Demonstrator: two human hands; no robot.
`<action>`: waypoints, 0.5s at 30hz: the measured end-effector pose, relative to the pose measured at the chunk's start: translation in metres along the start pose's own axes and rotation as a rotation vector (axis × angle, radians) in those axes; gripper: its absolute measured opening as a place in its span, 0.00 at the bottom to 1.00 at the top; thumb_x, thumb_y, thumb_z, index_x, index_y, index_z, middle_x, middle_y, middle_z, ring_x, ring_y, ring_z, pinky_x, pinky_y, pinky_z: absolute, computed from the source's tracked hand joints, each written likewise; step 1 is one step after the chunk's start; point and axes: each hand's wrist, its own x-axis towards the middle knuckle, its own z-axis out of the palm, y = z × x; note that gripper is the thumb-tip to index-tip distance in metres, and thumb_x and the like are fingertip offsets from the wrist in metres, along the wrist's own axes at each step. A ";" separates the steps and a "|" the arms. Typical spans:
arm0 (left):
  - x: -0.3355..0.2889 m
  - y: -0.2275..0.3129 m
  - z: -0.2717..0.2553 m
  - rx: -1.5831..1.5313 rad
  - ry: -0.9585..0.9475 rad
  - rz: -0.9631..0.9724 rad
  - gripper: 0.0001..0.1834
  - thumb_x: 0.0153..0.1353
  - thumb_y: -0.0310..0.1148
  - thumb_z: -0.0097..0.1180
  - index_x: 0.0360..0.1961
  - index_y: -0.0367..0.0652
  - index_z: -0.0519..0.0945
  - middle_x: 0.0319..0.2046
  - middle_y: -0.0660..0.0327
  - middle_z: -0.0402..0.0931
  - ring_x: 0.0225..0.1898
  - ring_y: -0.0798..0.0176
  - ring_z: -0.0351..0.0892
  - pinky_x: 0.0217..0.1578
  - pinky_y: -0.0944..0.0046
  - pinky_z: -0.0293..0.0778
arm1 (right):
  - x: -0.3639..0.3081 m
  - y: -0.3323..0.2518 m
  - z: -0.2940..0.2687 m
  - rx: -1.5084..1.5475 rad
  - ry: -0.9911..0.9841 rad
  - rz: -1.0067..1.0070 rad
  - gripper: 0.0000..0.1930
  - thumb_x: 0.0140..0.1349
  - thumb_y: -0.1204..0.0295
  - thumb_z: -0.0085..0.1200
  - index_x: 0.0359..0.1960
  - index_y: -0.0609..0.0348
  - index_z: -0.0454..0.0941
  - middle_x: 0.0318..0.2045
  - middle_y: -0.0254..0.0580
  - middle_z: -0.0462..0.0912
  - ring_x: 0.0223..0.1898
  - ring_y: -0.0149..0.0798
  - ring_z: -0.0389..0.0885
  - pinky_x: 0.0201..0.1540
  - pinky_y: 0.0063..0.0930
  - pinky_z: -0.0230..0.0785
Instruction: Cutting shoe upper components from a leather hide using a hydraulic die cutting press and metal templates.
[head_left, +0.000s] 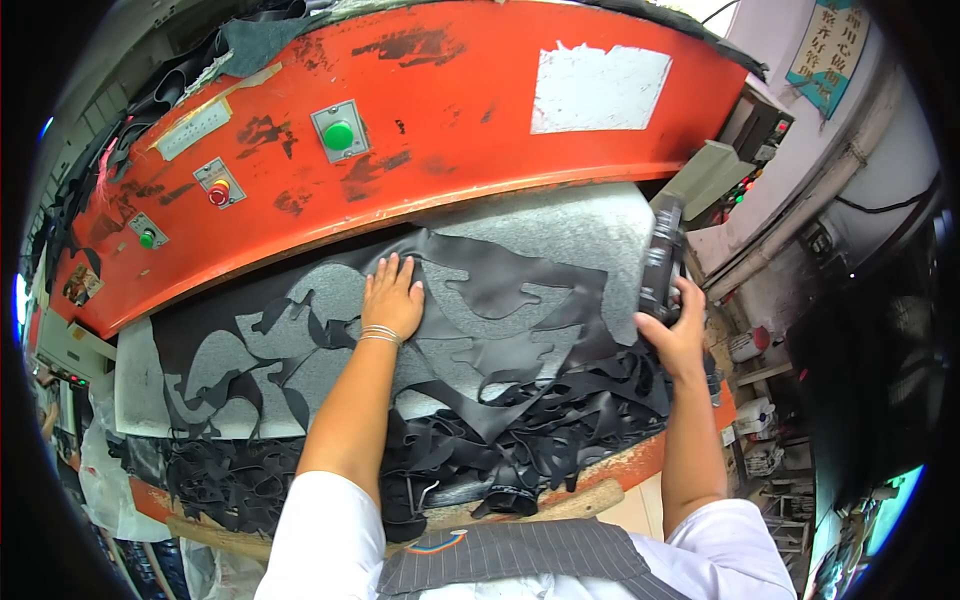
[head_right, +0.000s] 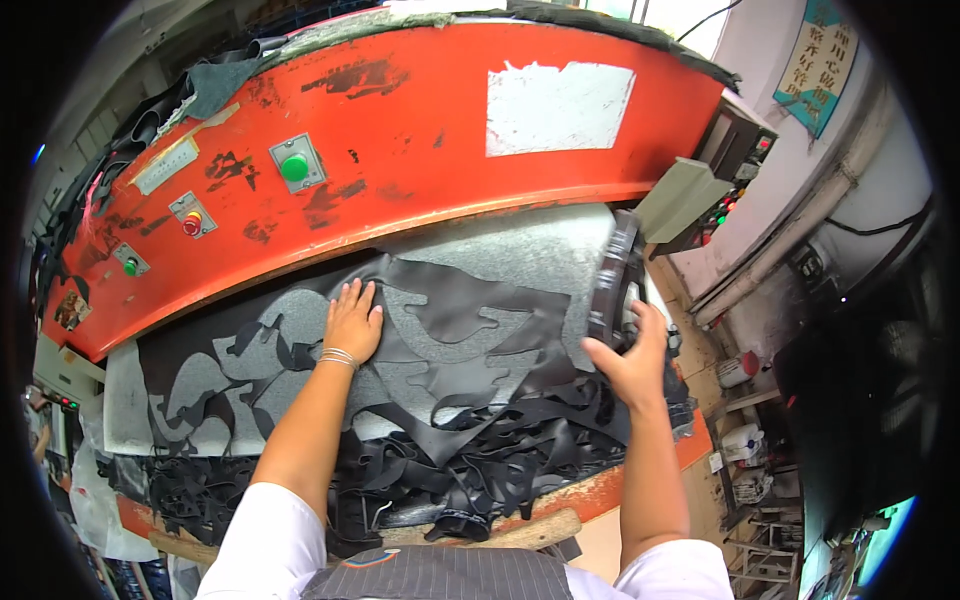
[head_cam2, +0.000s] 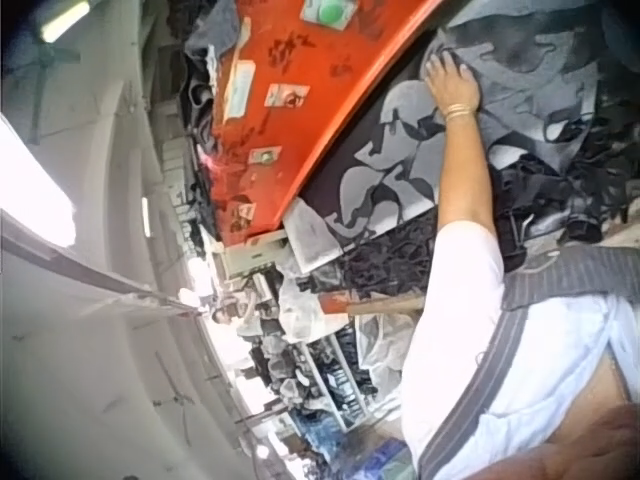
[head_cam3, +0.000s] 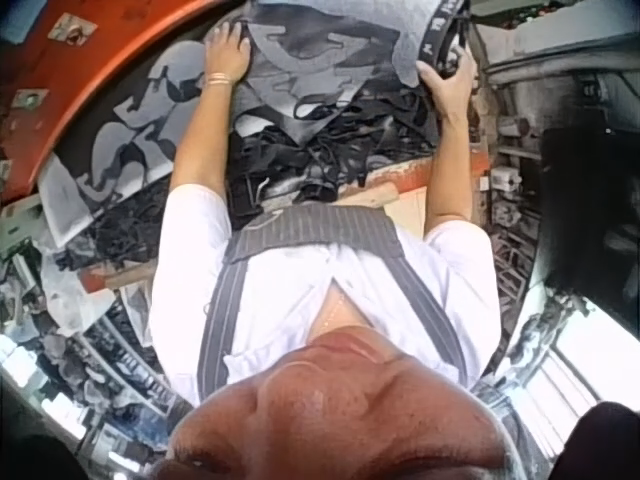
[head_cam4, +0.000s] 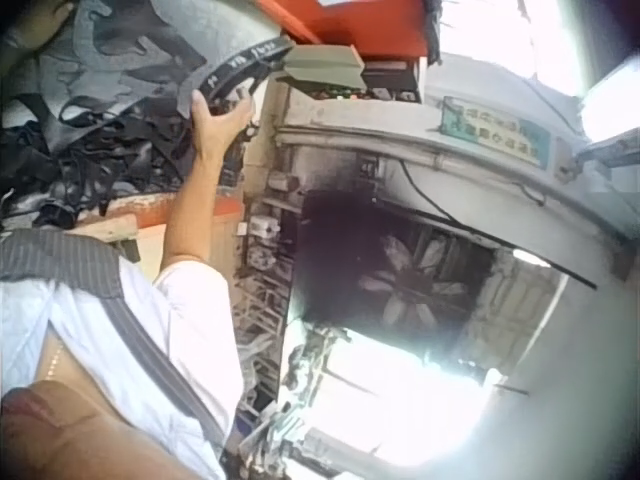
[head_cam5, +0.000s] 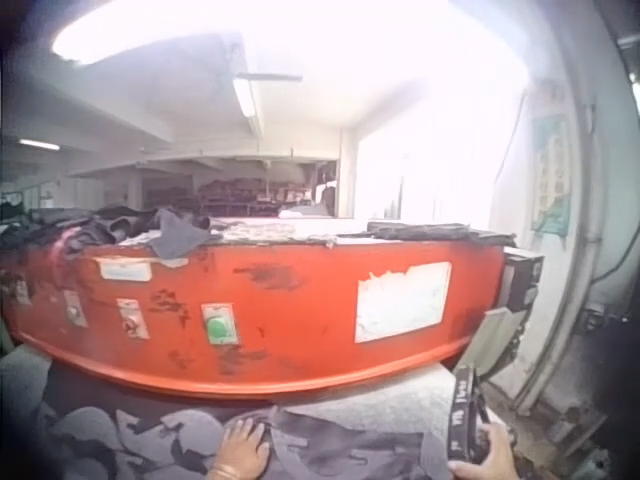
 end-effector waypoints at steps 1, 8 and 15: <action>-0.002 -0.003 -0.004 0.008 -0.018 -0.020 0.30 0.65 0.46 0.43 0.67 0.47 0.65 0.70 0.52 0.55 0.72 0.50 0.51 0.70 0.49 0.45 | -0.007 0.000 -0.019 0.125 -0.013 0.115 0.46 0.36 0.49 0.69 0.56 0.64 0.67 0.54 0.51 0.67 0.59 0.48 0.66 0.63 0.38 0.57; -0.118 0.126 -0.060 -0.926 -0.189 0.320 0.31 0.67 0.49 0.49 0.63 0.37 0.66 0.60 0.49 0.66 0.63 0.51 0.64 0.65 0.56 0.56 | -0.072 -0.037 -0.056 0.478 -0.283 -0.023 0.50 0.32 0.48 0.73 0.57 0.61 0.63 0.54 0.46 0.65 0.57 0.44 0.66 0.61 0.36 0.57; -0.250 0.158 -0.142 -2.083 -0.190 -0.184 0.31 0.70 0.53 0.43 0.59 0.36 0.66 0.49 0.57 0.74 0.51 0.59 0.76 0.54 0.56 0.73 | -0.124 -0.152 0.000 0.535 -0.707 -0.626 0.38 0.41 0.51 0.71 0.55 0.52 0.74 0.62 0.73 0.59 0.62 0.68 0.62 0.63 0.53 0.54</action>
